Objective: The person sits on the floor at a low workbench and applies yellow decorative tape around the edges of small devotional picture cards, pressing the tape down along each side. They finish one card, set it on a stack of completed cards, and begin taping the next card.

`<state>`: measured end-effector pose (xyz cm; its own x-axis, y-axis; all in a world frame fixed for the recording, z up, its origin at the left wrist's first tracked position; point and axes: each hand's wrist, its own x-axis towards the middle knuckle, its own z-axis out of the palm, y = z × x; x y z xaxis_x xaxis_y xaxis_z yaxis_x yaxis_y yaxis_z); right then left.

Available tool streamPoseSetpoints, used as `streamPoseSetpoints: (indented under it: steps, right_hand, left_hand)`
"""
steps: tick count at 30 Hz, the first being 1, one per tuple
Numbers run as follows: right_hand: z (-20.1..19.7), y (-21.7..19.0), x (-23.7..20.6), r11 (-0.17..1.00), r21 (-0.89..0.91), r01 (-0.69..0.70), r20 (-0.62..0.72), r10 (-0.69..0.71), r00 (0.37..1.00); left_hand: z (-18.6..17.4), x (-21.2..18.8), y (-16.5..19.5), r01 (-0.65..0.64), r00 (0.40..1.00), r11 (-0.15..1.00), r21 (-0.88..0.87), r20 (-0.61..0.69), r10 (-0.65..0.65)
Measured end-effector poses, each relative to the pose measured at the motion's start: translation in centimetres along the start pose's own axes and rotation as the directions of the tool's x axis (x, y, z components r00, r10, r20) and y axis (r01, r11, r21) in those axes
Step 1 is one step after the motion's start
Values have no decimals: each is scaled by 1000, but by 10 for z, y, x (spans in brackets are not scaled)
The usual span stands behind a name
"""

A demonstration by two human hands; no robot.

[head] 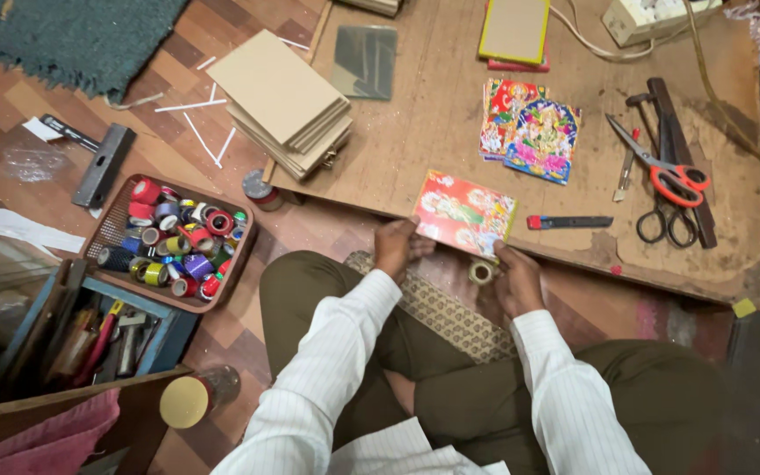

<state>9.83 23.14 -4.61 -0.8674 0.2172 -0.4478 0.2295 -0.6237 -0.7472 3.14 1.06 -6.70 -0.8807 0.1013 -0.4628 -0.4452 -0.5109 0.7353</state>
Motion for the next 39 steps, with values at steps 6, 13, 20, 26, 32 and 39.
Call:
streamPoseSetpoints:
  steps: [6, 13, 20, 26, 32, 39]
  right_hand:
    - [-10, 6, 16, 988, 137, -74, 105, 60, 993]
    - [0, 4, 0, 998, -55, -15, -7, 15, 1000]
    - [-9, 17, 4, 991, -82, 101, 52, -97, 994]
    - [-16, 21, 10, 992, -92, 82, 56, -77, 995]
    - [-20, 19, 12, 989, -131, 64, 45, -59, 997]
    - [-14, 8, 11, 993, -106, -52, -3, 52, 999]
  left_hand:
    - [22, -70, 0, -451, 689, 454, 769, -24, 724]
    - [69, -126, -32, -573, 781, 253, 779, 426, 458]
    - [68, -112, -43, -593, 724, -14, 805, 540, 429]
    - [11, -71, 8, -569, 739, -242, 786, 618, 269]
    - [-38, -33, 76, -228, 943, 65, 971, 204, 261]
    - [-27, -31, 70, -253, 931, 308, 917, 144, 336]
